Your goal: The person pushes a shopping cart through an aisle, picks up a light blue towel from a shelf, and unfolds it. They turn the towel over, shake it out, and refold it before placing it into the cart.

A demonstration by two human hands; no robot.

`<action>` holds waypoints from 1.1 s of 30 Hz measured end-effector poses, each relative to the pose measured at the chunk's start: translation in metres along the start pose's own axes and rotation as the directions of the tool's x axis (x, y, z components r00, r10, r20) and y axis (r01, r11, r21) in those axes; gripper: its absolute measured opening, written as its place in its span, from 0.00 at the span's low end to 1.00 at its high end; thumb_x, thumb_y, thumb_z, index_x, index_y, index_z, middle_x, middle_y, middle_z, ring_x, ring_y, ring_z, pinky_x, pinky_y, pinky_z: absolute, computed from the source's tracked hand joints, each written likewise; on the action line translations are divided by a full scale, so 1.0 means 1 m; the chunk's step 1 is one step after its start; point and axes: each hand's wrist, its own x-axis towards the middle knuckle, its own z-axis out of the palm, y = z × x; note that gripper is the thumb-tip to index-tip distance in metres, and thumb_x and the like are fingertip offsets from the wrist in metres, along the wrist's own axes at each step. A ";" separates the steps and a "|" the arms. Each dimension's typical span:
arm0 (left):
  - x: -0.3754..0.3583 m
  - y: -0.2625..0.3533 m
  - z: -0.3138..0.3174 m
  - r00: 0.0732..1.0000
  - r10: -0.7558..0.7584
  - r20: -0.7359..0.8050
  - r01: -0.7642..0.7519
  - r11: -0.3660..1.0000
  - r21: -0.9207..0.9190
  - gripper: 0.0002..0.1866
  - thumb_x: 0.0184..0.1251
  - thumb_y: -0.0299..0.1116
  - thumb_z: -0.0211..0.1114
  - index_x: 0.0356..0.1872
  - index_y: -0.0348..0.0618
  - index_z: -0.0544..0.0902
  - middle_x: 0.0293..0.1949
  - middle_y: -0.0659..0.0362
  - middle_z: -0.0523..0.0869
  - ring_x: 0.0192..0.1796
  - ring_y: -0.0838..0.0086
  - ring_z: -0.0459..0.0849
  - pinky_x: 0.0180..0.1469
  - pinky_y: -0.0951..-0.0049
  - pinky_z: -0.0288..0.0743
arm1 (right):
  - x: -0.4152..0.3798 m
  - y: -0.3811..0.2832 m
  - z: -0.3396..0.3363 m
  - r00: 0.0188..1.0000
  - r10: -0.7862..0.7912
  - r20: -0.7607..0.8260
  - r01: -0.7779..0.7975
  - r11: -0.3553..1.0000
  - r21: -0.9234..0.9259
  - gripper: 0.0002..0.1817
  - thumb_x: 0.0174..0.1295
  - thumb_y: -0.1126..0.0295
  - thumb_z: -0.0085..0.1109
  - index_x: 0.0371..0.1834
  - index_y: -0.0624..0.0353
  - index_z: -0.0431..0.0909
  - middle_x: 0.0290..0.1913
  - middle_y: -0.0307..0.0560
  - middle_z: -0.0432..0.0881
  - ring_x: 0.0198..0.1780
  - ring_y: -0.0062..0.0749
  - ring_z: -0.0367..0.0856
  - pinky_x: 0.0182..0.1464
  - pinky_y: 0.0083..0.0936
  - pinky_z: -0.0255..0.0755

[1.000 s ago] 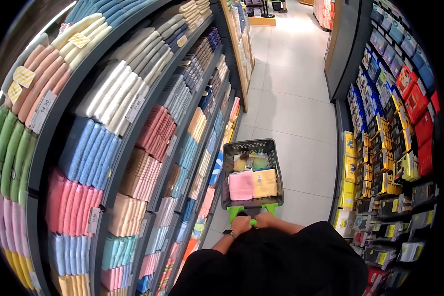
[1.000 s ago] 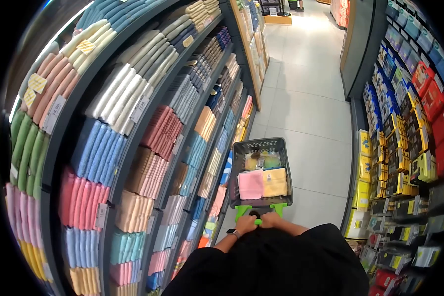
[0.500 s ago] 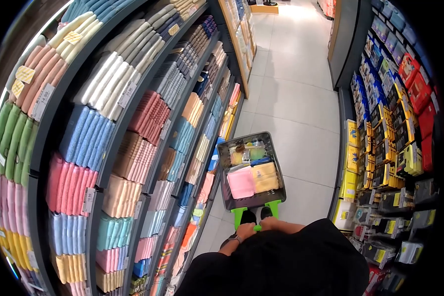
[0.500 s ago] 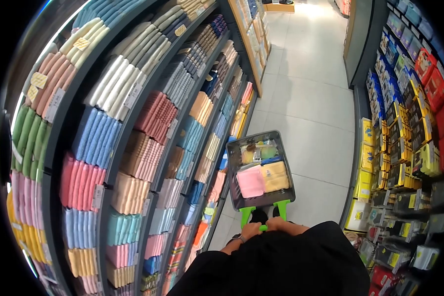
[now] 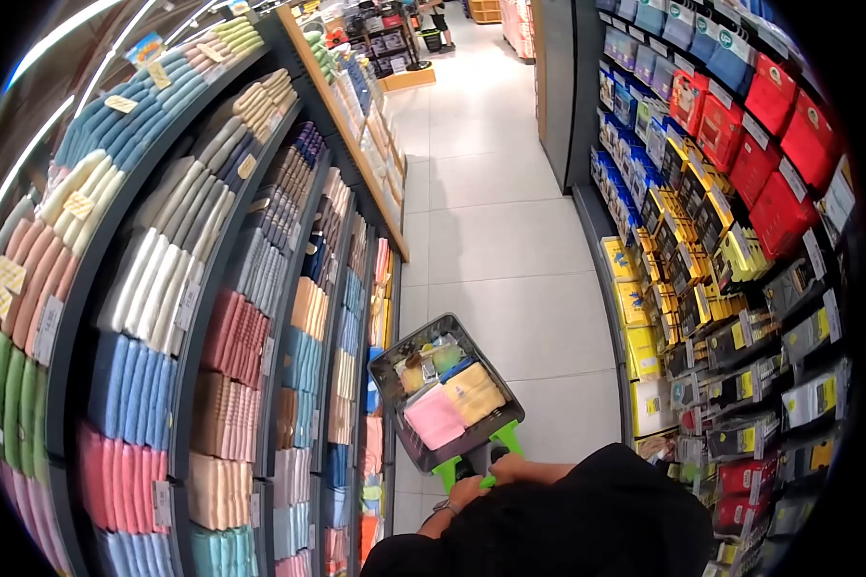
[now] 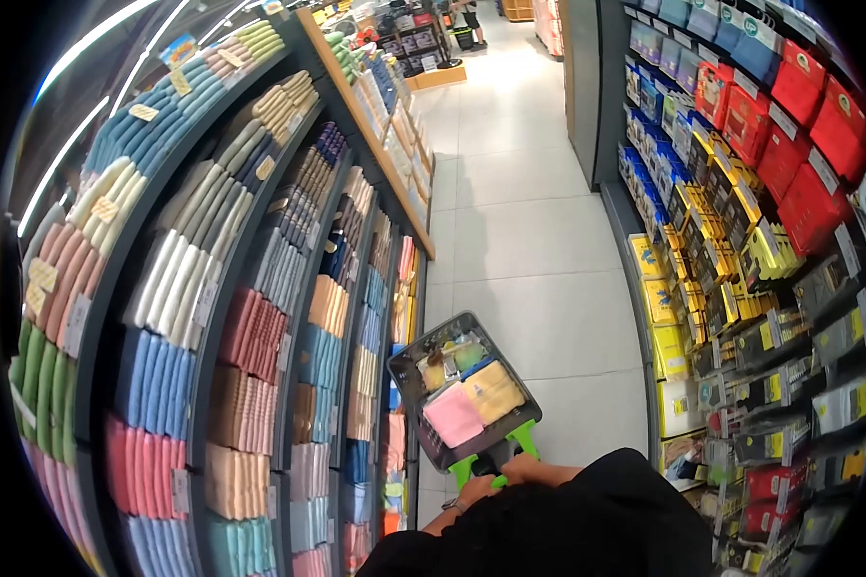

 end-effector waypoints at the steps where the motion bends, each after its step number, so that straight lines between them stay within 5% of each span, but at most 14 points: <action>1: 0.001 -0.005 -0.001 0.999 0.028 0.034 -0.027 0.999 -0.032 0.20 0.60 0.51 0.55 0.35 0.43 0.80 0.36 0.46 0.84 0.41 0.49 0.82 0.42 0.50 0.74 | -0.002 -0.004 -0.003 1.000 0.020 0.012 -0.020 1.000 -0.007 0.22 0.51 0.51 0.54 0.39 0.56 0.83 0.37 0.56 0.84 0.41 0.53 0.83 0.42 0.45 0.75; 12: -0.010 -0.056 -0.050 0.993 0.116 -0.006 -0.116 0.993 -0.005 0.17 0.60 0.46 0.55 0.37 0.44 0.82 0.35 0.47 0.84 0.42 0.50 0.82 0.42 0.52 0.74 | 0.053 -0.027 -0.015 0.991 -0.003 0.133 0.018 0.994 -0.112 0.19 0.56 0.55 0.50 0.43 0.54 0.80 0.40 0.55 0.84 0.45 0.50 0.83 0.46 0.44 0.75; 17: -0.010 -0.087 -0.081 0.980 0.164 -0.113 -0.155 0.984 0.088 0.17 0.58 0.48 0.57 0.35 0.45 0.82 0.32 0.48 0.85 0.37 0.50 0.83 0.38 0.50 0.75 | 0.074 -0.055 -0.039 0.996 0.034 0.078 -0.030 0.998 -0.062 0.18 0.56 0.55 0.51 0.42 0.54 0.81 0.40 0.55 0.84 0.45 0.51 0.82 0.46 0.44 0.75; 33: 0.036 -0.127 -0.143 0.980 0.179 -0.090 -0.163 0.973 0.165 0.21 0.52 0.53 0.62 0.37 0.48 0.81 0.34 0.49 0.85 0.38 0.51 0.83 0.39 0.52 0.76 | 0.120 -0.062 -0.100 0.994 0.106 -0.014 -0.106 0.994 -0.001 0.19 0.54 0.54 0.52 0.37 0.57 0.84 0.39 0.57 0.84 0.43 0.50 0.83 0.46 0.43 0.76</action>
